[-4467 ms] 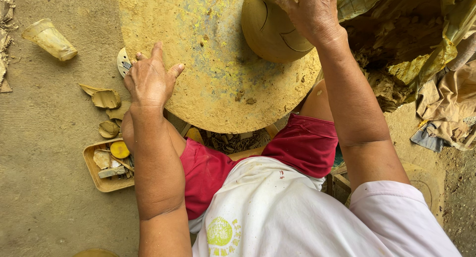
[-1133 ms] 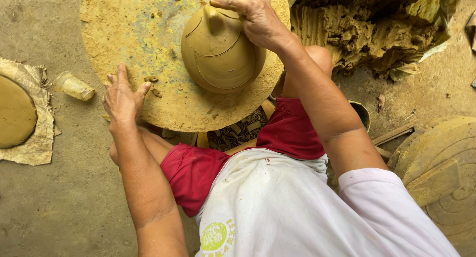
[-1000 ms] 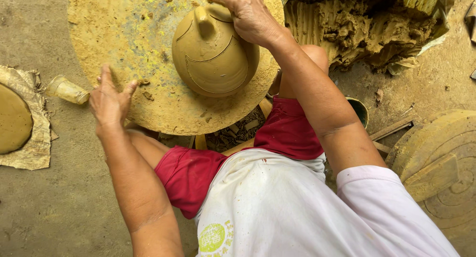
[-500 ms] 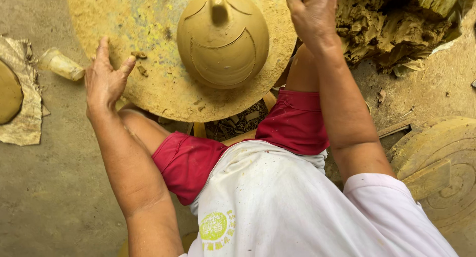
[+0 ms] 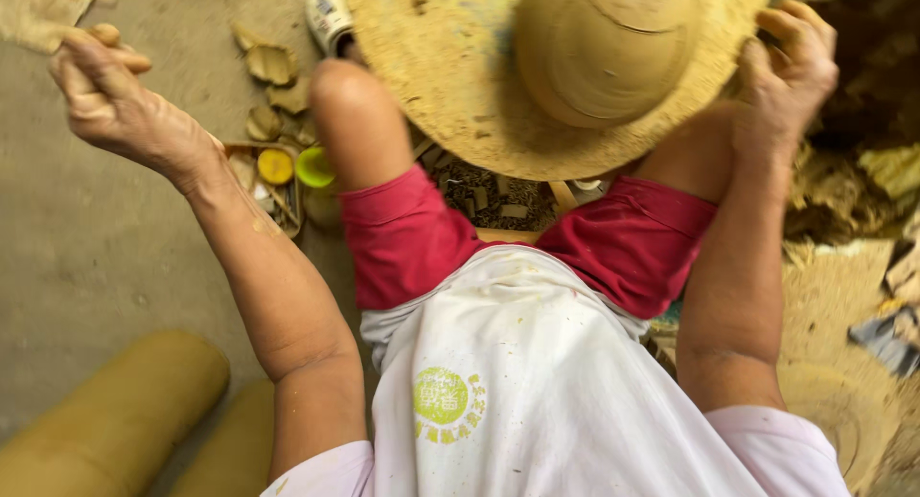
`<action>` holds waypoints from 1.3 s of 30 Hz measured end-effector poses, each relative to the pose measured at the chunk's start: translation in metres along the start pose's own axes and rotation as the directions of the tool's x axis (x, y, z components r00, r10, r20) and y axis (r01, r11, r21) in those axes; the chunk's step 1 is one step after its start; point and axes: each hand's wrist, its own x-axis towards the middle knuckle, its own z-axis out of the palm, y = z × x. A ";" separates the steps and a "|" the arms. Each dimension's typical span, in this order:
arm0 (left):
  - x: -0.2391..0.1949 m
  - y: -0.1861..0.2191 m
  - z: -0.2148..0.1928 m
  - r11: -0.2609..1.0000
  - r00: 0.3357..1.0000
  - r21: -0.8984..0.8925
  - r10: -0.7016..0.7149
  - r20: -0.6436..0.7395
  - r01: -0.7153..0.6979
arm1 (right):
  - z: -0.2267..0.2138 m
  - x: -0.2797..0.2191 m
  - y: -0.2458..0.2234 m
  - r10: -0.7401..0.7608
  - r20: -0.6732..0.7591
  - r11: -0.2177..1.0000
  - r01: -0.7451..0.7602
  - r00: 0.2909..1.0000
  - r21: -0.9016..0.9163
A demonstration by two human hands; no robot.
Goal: The person sculpts a face into a clay object using their hands and a small wooden tool. They carve facial features and smooth the surface of the clay while the object sits on a revolving wooden board.
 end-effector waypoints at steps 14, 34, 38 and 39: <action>-0.305 -0.141 -0.221 0.143 0.450 0.607 -0.803 -0.390 0.782 | -0.044 0.007 0.063 0.428 0.012 0.855 -0.409 0.904 0.318; -0.252 -0.207 -0.161 -0.002 0.334 0.921 -0.932 -0.143 0.389 | -0.015 0.002 0.012 0.320 -0.043 0.935 -0.308 0.946 0.174; -0.249 -0.161 -0.175 0.445 0.574 0.431 -0.784 -0.237 0.785 | -0.009 -0.002 0.014 0.276 -0.074 0.936 -0.250 0.958 0.247; -0.242 -0.147 -0.171 0.498 0.536 0.200 -0.792 -0.293 0.844 | -0.004 0.000 0.009 0.236 -0.116 0.945 -0.201 0.965 0.258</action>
